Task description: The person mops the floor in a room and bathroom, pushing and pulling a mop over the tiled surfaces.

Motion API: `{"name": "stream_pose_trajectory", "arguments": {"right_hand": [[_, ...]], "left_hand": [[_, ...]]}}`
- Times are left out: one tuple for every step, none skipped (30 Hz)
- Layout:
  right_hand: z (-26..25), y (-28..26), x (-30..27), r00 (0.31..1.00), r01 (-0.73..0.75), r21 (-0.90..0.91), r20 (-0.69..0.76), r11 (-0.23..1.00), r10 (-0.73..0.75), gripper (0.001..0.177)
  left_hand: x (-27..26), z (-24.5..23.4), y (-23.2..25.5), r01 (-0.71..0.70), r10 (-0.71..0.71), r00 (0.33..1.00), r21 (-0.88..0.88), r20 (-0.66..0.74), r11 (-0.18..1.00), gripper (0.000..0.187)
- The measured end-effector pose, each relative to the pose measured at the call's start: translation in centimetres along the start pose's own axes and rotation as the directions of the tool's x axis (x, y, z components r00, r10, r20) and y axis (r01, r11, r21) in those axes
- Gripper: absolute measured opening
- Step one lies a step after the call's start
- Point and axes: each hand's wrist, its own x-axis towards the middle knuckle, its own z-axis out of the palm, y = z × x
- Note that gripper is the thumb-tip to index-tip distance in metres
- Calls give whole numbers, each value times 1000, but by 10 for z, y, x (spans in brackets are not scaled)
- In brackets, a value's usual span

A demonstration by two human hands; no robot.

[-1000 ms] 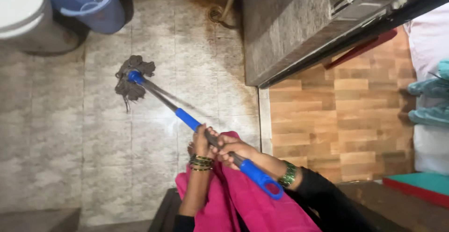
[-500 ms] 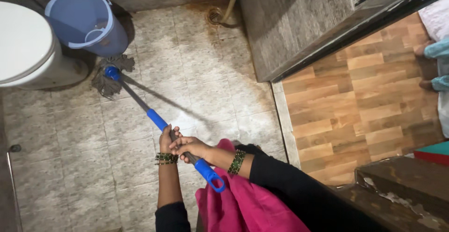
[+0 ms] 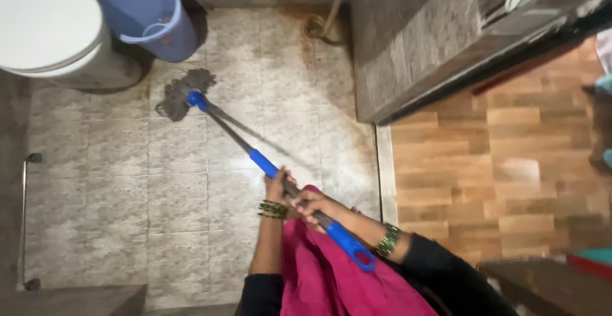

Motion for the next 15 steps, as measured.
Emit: {"name": "stream_pose_trajectory", "arguments": {"right_hand": [[-11,-3,-25,999,-27,-27,-37,999,26,30],[-22,-6,-50,999,-9,87,54,996,4,32],[-33,-13,-74,990,-5,202,139,979,-23,34],[-42,-21,-100,990,-8,253,136,967,-27,33],[-52,-26,-131,991,-13,307,130,952,-29,33],[-62,-33,-158,993,-3,308,110,951,-33,34],[-70,-38,-184,995,8,316,89,949,-39,35],[-80,-44,-205,997,20,323,68,946,-44,35],[-90,-50,-225,995,32,334,81,942,-63,34],[-101,-56,-244,992,44,346,94,937,-81,33],[-109,-59,-259,989,55,358,106,932,-100,32],[-117,-60,-273,985,95,360,102,928,-140,29],[-124,-61,-286,978,136,358,98,924,-182,26],[-130,-62,-295,970,177,356,94,918,-223,23],[-134,-61,-295,973,156,379,99,912,-208,24]], "left_hand": [[-8,11,-24,-58,59,998,-23,27,998,22],[-15,23,-46,-66,65,998,17,20,998,25],[-24,40,-66,-68,68,998,55,13,996,29],[-34,60,-84,-16,18,998,34,-56,999,40],[-48,79,-104,40,-38,991,9,-126,999,52],[-62,101,-122,74,-84,992,-92,-99,993,56],[-77,119,-138,113,-128,989,-187,-69,976,60],[-92,140,-155,78,-97,991,-190,-90,979,58],[-106,160,-171,45,-67,992,-194,-111,980,56],[-120,179,-185,92,-115,989,-228,-90,969,56],[-132,195,-196,139,-162,984,-260,-69,956,56],[-143,209,-206,173,-195,979,-263,-58,949,54],[-150,222,-214,207,-226,973,-267,-44,941,52],[-154,232,-218,240,-257,966,-270,-29,933,50],[-155,237,-218,198,-219,974,-257,-58,946,50]]}}
